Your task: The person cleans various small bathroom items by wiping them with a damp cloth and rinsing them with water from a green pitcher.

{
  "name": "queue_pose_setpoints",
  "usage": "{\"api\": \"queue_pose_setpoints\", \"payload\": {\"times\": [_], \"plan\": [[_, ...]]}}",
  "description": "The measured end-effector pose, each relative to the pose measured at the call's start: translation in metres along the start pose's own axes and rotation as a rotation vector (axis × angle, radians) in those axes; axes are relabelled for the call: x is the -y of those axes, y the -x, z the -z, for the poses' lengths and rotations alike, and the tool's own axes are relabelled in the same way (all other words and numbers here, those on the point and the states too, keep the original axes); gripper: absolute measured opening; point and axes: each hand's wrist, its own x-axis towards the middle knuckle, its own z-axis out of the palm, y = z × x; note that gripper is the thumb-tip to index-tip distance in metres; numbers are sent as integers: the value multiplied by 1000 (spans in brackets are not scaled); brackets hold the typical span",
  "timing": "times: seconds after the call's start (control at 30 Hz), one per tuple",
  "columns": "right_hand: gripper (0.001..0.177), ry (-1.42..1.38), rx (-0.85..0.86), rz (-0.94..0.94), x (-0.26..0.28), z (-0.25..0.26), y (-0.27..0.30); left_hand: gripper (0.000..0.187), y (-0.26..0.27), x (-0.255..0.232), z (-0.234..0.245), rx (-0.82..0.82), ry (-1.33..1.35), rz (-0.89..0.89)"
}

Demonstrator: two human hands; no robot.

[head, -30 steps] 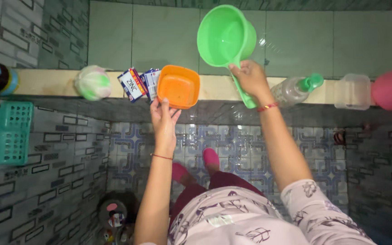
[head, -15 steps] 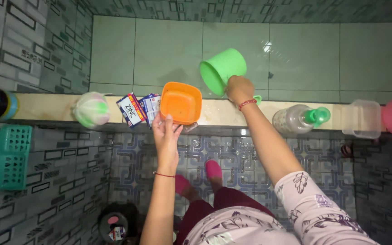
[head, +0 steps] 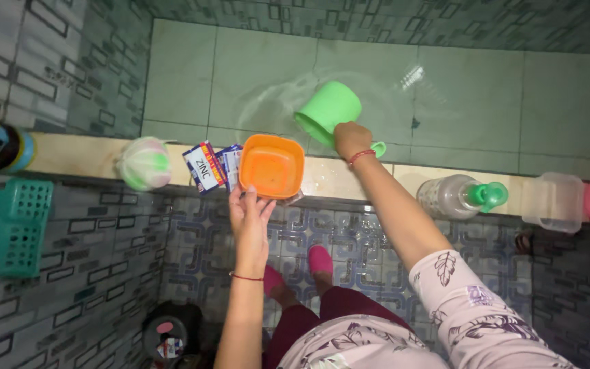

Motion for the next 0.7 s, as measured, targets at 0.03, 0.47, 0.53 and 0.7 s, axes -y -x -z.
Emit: {"api": "queue_pose_setpoints", "payload": {"times": [0.03,0.47,0.53,0.7], "plan": [[15,4,1,12,2,7,2,51,2,2,4,-10,6,-5],[25,-1001,162,71,-8,86,73,49,15,6,33,-40,80,-30],[22,-1106,166,107,-7,103,99,51,14,7,32,-63,81,-36],[23,-1148,121,267,3,157,161,53,12,7,26,-68,149,-53]]}}
